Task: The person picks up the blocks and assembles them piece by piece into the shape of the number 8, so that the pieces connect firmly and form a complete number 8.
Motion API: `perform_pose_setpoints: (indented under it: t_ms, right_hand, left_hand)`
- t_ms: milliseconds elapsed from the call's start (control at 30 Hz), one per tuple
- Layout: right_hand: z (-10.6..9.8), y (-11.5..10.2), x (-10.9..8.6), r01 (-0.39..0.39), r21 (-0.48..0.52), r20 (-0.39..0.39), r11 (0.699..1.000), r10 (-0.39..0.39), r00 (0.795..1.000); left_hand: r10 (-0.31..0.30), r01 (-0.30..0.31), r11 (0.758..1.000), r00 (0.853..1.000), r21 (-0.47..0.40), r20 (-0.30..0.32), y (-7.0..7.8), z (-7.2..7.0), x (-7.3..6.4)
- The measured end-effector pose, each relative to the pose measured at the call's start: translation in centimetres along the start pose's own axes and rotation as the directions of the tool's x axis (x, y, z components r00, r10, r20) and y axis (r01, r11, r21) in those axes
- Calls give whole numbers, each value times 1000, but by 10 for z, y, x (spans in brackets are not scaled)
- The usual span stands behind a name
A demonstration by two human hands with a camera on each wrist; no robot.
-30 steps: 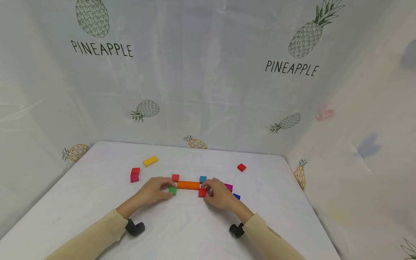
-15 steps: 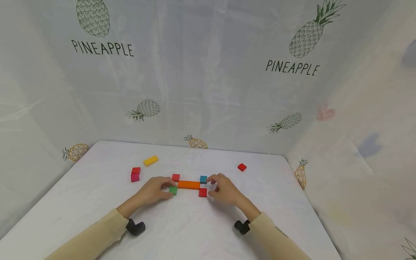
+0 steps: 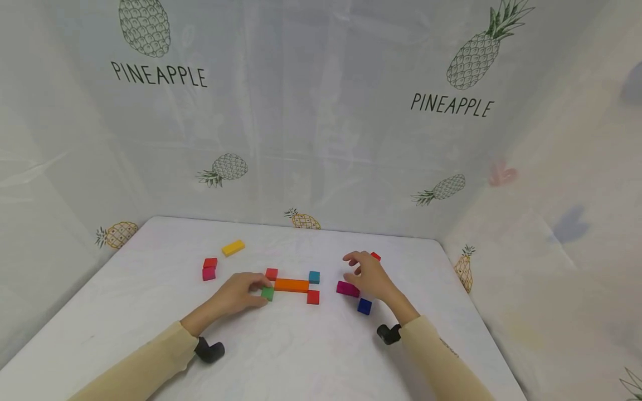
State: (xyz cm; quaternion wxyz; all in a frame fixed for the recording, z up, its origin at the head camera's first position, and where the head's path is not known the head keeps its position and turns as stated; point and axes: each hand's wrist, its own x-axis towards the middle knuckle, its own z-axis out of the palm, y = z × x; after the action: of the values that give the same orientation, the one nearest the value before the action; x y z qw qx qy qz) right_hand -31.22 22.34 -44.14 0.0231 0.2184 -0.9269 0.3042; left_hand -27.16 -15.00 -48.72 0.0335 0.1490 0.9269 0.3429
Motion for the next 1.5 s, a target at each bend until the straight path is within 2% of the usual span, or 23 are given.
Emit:
perform_pose_setpoints:
  t_ms: [267,467,733,900,1167,1500]
  right_hand:
    - [-9,34,11,-20,-47,-88,999,16,996]
    - [-11,57,18,-78,-45,-145,996,71,987]
    - [-11,85,26,-165,-31,-165,986,158,974]
    - [-11,99,28,-198,-15,-138,980,194,971]
    - [-13,105,29,-256,24,-76,966,257,963]
    - [-12,97,30,-332,-11,-77,943,330,941]
  left_hand:
    - [-11,11,1000,1000,-3,1,-2,3,2]
    - [-2,2,1000,1000,-3,1,-3,3,3]
    - [0,0,1000,1000,-12,2,-2,2,3]
    - [-3,3,1000,1000,-10,2,-2,2,3]
    - [-14,14,1000,1000,2,1,-2,3,4]
    - [-14,14,1000,1000,-1,4,-1,3,3]
